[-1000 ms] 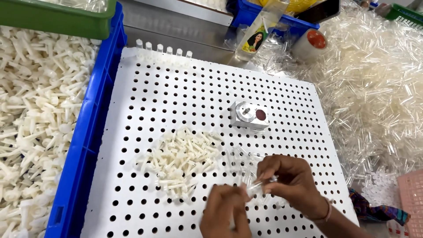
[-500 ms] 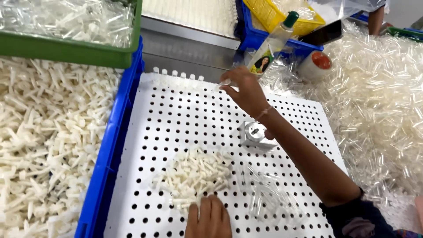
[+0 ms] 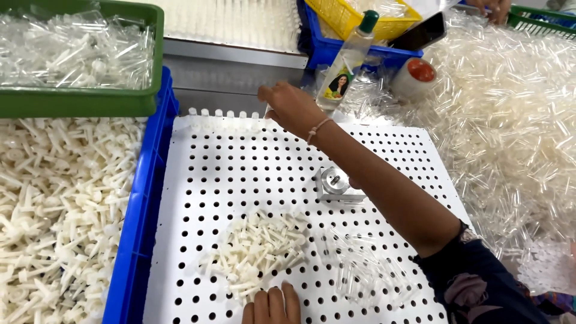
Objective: The recorder is assembling small plastic medical components by inserting white connectors into clear tubes using a specialized assembly board and jig.
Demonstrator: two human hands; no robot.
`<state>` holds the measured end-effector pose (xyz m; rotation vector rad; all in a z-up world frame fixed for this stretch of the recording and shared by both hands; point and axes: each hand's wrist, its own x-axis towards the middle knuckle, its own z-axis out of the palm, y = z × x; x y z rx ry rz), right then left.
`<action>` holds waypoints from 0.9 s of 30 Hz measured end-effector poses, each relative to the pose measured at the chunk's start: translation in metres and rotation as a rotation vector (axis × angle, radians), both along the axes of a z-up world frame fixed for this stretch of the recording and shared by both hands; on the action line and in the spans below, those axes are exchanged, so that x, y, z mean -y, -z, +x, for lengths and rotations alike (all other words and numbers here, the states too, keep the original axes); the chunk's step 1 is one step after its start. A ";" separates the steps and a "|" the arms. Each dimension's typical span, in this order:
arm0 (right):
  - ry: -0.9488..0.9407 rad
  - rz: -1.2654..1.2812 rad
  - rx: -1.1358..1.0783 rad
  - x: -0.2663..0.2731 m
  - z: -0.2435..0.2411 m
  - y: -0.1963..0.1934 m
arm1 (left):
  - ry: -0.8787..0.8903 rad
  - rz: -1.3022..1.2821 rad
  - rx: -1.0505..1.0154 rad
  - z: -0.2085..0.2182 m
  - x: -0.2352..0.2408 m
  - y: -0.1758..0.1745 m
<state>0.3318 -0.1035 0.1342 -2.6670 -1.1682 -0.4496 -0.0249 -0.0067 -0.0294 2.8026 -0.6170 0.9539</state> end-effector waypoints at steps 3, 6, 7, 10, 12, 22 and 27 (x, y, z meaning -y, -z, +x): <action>0.035 0.016 -0.061 -0.001 0.001 -0.004 | -0.125 -0.062 -0.114 -0.002 0.009 -0.024; 0.031 0.042 -0.125 -0.004 0.002 -0.008 | -0.180 -0.104 -0.165 -0.003 0.014 -0.029; 0.013 0.058 -0.161 -0.005 0.001 -0.007 | -0.182 -0.120 -0.171 -0.003 0.015 -0.029; 0.071 -0.008 -0.172 -0.008 0.004 0.000 | -0.124 -0.128 -0.161 -0.010 0.014 -0.012; 0.060 -0.042 -0.167 -0.008 0.002 -0.004 | -0.087 -0.135 -0.186 -0.013 0.012 -0.002; 0.514 -0.097 -0.054 0.029 0.032 0.040 | -0.147 -0.216 -0.135 -0.017 0.013 0.024; 0.569 -0.232 0.010 0.067 0.032 0.051 | -0.064 -0.224 -0.177 -0.020 0.014 0.017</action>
